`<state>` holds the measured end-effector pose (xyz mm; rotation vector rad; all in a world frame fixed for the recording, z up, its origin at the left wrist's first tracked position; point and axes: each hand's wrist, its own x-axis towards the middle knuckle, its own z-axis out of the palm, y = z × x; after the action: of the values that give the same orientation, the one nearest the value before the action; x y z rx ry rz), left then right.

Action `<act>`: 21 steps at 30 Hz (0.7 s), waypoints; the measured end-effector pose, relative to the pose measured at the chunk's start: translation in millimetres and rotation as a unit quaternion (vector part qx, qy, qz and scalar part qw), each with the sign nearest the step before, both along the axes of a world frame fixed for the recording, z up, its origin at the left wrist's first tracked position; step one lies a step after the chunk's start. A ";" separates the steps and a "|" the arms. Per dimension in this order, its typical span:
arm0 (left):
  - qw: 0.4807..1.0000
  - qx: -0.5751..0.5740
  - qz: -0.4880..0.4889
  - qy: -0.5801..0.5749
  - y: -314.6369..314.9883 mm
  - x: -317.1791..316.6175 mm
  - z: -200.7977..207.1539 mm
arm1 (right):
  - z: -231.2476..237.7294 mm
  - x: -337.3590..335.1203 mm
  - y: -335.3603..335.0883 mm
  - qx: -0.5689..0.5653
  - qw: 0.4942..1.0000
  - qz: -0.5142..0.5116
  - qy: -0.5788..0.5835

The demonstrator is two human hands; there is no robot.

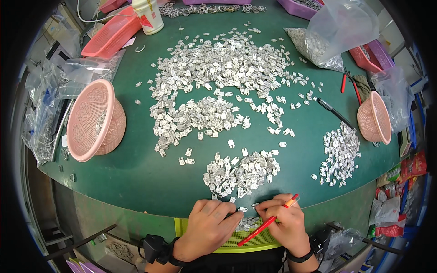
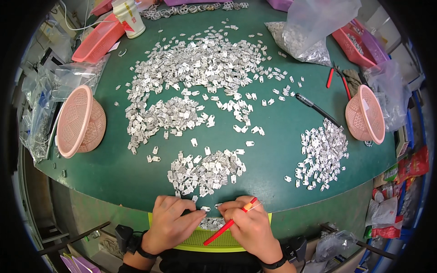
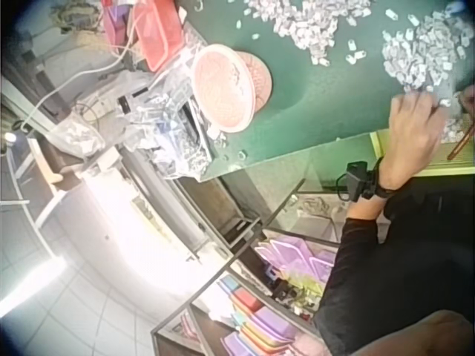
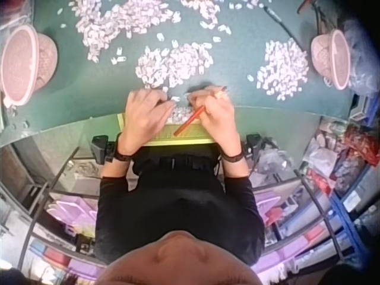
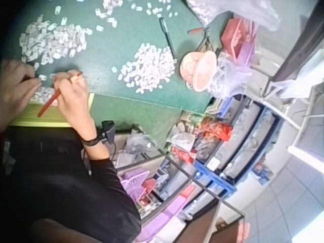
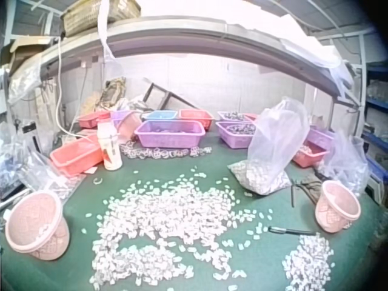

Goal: Sorting and arranging a large pile of small silver metal clips on a green workbench using hands and a pen.

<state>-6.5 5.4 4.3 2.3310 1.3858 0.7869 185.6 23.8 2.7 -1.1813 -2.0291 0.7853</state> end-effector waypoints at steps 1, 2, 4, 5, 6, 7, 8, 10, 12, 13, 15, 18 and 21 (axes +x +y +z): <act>1.000 0.000 0.012 -0.009 -0.9 -0.5 0.0 | 1.0 0.8 -0.9 0.000 1.000 0.000 0.000; 1.000 -0.001 0.025 -0.018 -2.0 -1.3 -0.4 | 2.2 1.4 -1.8 -0.008 1.000 -0.012 0.009; 0.999 0.007 0.037 -0.020 -5.8 -5.6 -2.3 | 3.8 3.8 -4.1 -0.016 0.999 -0.024 0.017; 0.998 0.014 0.050 -0.022 -6.9 -6.8 -3.0 | 4.1 5.8 -5.2 -0.023 0.998 -0.047 0.026; 0.998 0.014 0.051 -0.021 -6.8 -7.0 -3.1 | 3.7 6.5 -5.4 -0.030 0.997 -0.069 0.036; 0.998 0.015 0.050 -0.019 -6.4 -7.1 -3.2 | 2.9 5.7 -5.5 -0.030 0.997 -0.069 0.036; 0.999 0.017 0.049 -0.017 -5.9 -7.0 -3.2 | 1.7 4.3 -5.5 -0.036 0.996 -0.072 0.044; 0.999 0.016 0.049 -0.004 -2.3 -1.8 -1.9 | 2.9 3.0 -5.3 -0.040 0.995 -0.077 0.049; 0.999 0.015 0.050 0.011 -2.5 -0.3 -0.2 | 5.3 2.1 -4.7 -0.023 0.999 -0.037 -0.025; 1.000 0.002 0.005 0.005 -4.5 -0.5 1.8 | 5.9 2.7 -5.6 -0.023 0.999 -0.035 -0.023; 0.999 -0.012 -0.042 -0.003 -6.1 -2.9 3.7 | 6.3 5.8 -8.7 -0.071 0.997 0.038 0.008; 1.000 0.012 -0.006 -0.020 -7.1 -18.5 1.7 | 6.4 -0.6 -5.4 -0.059 0.998 0.028 0.028; 0.995 0.022 0.100 -0.006 -6.3 -28.4 -1.7 | 7.8 -15.8 2.4 -0.018 0.998 0.054 -0.026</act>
<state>-34.9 -0.9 2.5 2.2389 1.6316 0.8946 169.8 26.2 10.5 -1.1288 -2.1452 0.8542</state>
